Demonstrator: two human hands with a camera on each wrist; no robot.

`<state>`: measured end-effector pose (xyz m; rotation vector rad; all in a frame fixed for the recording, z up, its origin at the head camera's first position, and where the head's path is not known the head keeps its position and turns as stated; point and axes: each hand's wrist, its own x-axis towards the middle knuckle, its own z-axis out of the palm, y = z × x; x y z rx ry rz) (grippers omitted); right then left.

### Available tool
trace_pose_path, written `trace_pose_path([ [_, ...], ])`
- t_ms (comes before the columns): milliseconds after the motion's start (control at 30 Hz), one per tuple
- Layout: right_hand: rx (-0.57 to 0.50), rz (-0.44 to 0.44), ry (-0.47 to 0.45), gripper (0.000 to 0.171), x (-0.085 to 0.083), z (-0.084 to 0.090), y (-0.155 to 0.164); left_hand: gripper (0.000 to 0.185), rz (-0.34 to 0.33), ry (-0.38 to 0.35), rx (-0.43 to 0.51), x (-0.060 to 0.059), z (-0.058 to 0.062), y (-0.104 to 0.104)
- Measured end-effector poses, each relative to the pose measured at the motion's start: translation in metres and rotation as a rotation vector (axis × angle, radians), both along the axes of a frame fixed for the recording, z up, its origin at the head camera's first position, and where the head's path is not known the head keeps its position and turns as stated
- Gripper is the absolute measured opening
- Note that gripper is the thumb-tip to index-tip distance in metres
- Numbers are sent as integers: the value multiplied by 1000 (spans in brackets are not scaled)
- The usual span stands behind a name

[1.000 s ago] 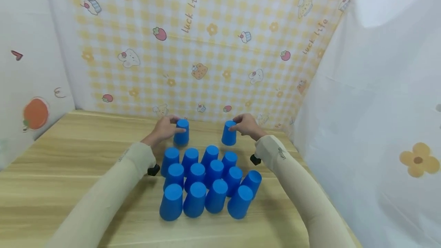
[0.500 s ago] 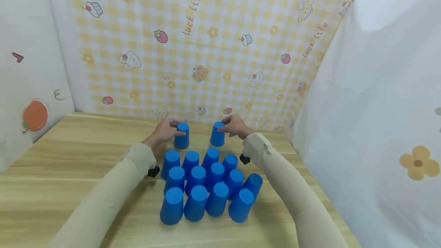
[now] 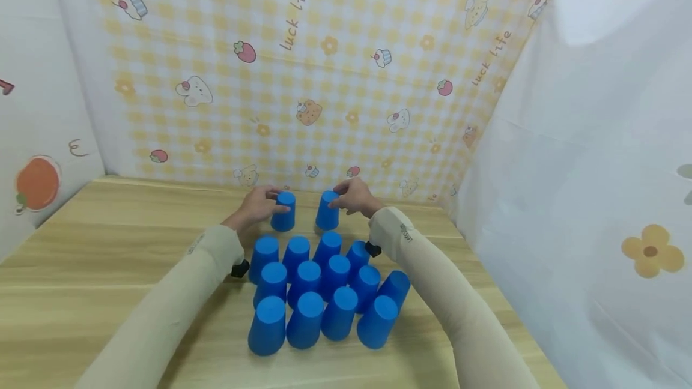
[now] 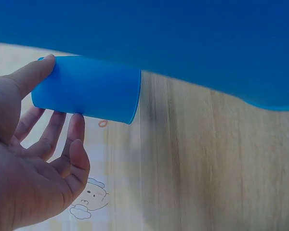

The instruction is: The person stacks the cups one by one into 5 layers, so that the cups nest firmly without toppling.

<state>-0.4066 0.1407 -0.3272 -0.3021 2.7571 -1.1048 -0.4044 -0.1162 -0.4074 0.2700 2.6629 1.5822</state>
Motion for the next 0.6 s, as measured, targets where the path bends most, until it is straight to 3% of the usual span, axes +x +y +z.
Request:
trace_pose_path([
  [300, 10, 14, -5, 47, -9, -10, -8, 61, -21, 14, 7, 9, 0, -9],
  [600, 9, 38, 4, 48, -9, -10, -12, 68, -29, 11, -10, 39, 9, -40],
])
